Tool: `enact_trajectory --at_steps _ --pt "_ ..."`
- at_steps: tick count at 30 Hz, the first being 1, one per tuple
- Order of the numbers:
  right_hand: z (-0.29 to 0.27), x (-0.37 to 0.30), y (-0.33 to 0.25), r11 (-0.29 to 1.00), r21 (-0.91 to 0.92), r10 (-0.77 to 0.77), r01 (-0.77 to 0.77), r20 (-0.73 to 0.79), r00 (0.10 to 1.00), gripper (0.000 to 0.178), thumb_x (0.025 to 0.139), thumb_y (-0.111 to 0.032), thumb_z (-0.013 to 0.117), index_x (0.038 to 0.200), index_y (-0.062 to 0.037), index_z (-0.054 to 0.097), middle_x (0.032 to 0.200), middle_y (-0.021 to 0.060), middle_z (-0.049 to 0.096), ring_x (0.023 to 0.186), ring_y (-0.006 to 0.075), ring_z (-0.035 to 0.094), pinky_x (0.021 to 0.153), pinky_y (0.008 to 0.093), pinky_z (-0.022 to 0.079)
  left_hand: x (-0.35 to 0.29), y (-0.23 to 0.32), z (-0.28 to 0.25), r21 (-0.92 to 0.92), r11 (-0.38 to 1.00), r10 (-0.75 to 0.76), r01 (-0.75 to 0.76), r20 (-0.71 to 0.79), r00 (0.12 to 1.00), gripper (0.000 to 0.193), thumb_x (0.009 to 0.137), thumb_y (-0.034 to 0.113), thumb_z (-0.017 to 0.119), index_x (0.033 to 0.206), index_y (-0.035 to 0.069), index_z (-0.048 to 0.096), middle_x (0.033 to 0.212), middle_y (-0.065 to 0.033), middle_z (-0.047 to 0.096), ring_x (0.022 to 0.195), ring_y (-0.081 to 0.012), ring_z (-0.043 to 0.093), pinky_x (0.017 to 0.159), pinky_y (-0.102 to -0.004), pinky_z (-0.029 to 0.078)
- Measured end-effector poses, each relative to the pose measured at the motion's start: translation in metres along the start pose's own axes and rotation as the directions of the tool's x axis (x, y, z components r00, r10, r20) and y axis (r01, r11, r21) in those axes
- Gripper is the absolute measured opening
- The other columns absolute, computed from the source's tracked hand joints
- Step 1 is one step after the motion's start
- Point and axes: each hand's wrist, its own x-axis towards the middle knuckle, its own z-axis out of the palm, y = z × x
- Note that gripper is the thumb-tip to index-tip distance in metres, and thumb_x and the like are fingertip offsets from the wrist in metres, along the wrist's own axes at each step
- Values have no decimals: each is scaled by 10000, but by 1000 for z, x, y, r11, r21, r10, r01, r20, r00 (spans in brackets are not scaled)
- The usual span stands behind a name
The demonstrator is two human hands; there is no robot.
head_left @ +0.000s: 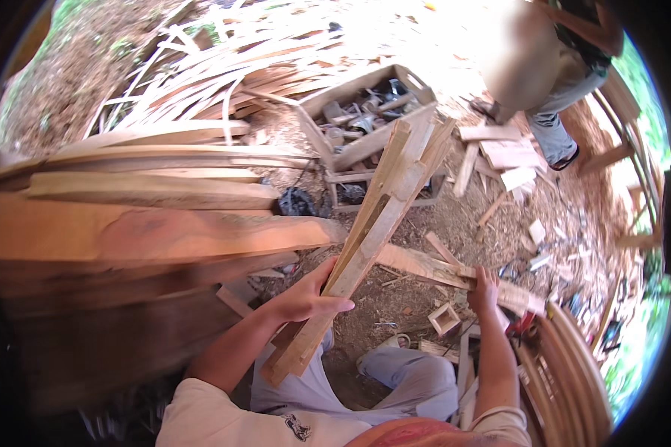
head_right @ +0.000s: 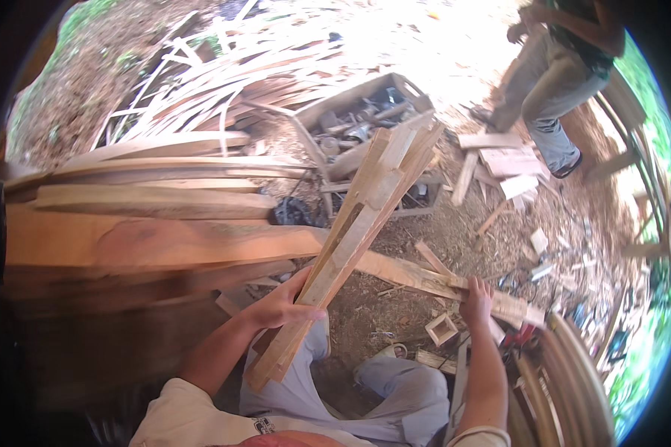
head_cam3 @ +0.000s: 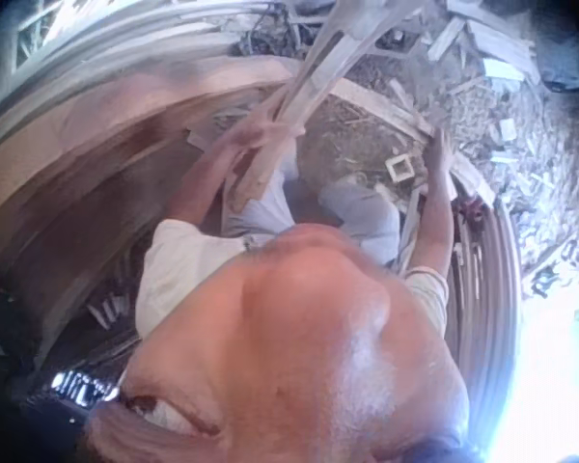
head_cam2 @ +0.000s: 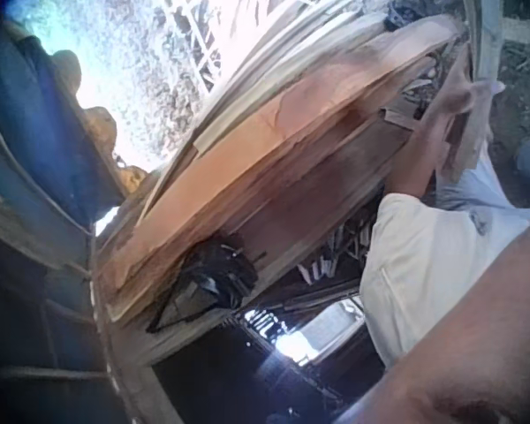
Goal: The person sits on the floor of a workshop and sorts through a pile of thin wooden strips. They pick up pieces, inspect them, and place them into a neat stack. The person then stands up and continues to organize the wood pieces on a nearby workbench.
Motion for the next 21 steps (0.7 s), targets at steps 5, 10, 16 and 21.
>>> enact_trajectory --at_steps 5,10,16,21 --pt "-40 -14 -32 952 -1 305 -305 6 952 645 679 -2 657 1309 -53 528 1182 197 622 1144 440 563 1001 525 431 -82 25 9 24 998 67 -65 -122 990 982 776 262 867 1538 19 297 1403 -113 482 1316 -193 448 1124 -337 345" --pt "-88 -14 -69 911 16 411 -412 60 910 583 751 -56 672 1307 -89 500 1237 185 614 1140 432 599 940 591 435 -162 47 21 126 988 -50 86 -269 962 1047 727 265 912 1531 -4 299 1445 -133 464 1360 -209 429 1156 -353 317" --pt "-139 -5 -99 871 25 465 -490 280 840 509 750 -73 664 1233 -122 510 1170 177 663 1125 427 638 936 588 466 -229 22 29 191 965 -99 180 -372 923 1065 709 345 911 1510 -22 314 1402 -175 526 1302 -242 510 1112 -352 387" --pt "-163 -11 -123 882 -47 442 -469 428 788 509 760 -126 698 1235 -129 516 1203 180 667 1151 409 639 939 578 492 -250 6 19 261 911 -192 321 -420 887 1075 650 315 933 1486 -37 356 1384 -209 560 1291 -270 551 1099 -350 410"
